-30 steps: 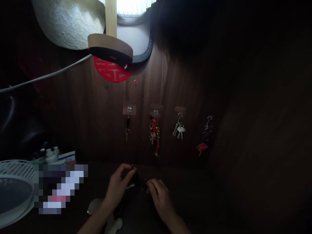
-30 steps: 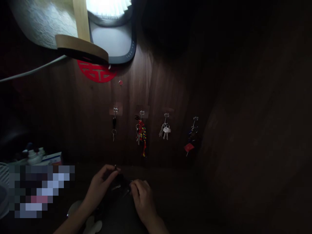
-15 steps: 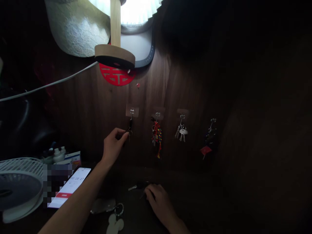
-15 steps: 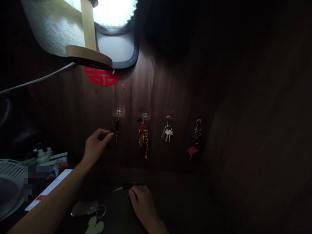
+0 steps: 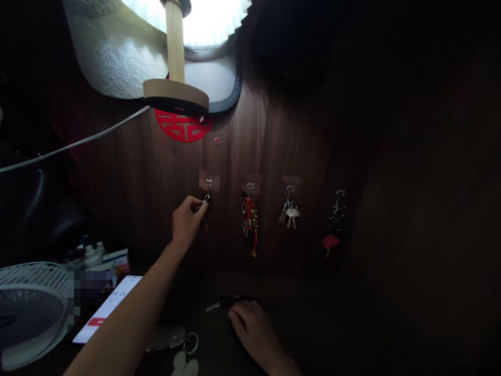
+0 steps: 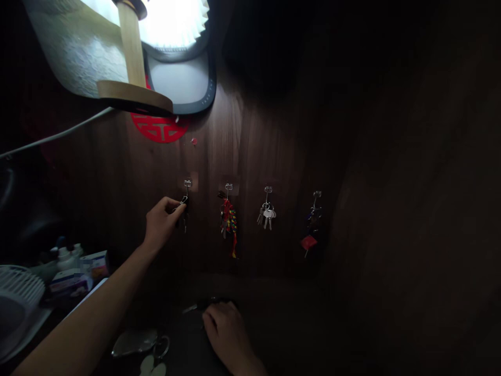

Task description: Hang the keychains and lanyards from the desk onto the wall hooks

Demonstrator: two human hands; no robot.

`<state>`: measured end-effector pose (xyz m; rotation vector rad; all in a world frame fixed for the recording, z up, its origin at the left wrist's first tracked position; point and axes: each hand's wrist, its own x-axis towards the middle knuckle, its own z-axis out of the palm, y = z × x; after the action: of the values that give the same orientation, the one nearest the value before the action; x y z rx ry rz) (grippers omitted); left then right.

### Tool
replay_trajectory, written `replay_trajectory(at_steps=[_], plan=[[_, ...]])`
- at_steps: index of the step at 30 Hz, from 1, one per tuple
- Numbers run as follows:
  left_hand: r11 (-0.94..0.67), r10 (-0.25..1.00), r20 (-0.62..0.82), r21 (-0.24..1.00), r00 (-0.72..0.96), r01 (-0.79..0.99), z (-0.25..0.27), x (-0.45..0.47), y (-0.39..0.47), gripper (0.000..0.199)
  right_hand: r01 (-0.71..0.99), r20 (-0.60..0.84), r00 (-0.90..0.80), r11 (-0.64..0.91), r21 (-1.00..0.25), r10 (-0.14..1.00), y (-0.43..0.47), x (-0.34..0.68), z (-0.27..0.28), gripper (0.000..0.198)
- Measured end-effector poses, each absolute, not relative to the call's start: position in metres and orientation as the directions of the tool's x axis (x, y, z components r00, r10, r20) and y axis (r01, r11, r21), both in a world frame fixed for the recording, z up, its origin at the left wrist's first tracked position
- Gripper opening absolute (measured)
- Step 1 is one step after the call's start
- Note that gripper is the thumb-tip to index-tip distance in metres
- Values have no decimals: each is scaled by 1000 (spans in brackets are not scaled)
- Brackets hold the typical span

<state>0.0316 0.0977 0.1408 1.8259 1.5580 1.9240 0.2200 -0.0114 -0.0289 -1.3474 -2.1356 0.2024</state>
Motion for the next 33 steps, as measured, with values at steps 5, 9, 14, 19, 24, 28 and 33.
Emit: replay_trajectory(at_steps=[5, 9, 14, 19, 24, 28, 33], plan=[[-483, 653, 698, 682, -293, 550, 129, 35, 103, 18, 770, 426, -321, 495, -403, 846, -10, 220, -31, 21], [-494, 668, 692, 687, -273, 533, 122, 39, 102, 20, 773, 431, -324, 499, -393, 842, -10, 222, -33, 20], [-510, 691, 681, 697, -242, 503, 114, 40, 99, 23, 770, 463, -316, 509, -384, 828, -10, 223, -33, 20], [-521, 729, 653, 726, -208, 449, 99, 39, 83, 31, 774, 530, -232, 485, -406, 815, -10, 224, -32, 20], [-517, 798, 588, 779, -128, 355, 56, 37, 61, 42, 803, 519, -90, 370, -466, 850, -5, 230, -35, 17], [-471, 857, 514, 812, -41, 344, 13, 37, 44, 34, 827, 432, -70, 295, -479, 899, 2, 238, -44, 27], [-439, 891, 439, 771, 115, 461, -18, 40, 27, 26, 859, 359, -97, 260, -441, 928, 11, 244, -61, 36]])
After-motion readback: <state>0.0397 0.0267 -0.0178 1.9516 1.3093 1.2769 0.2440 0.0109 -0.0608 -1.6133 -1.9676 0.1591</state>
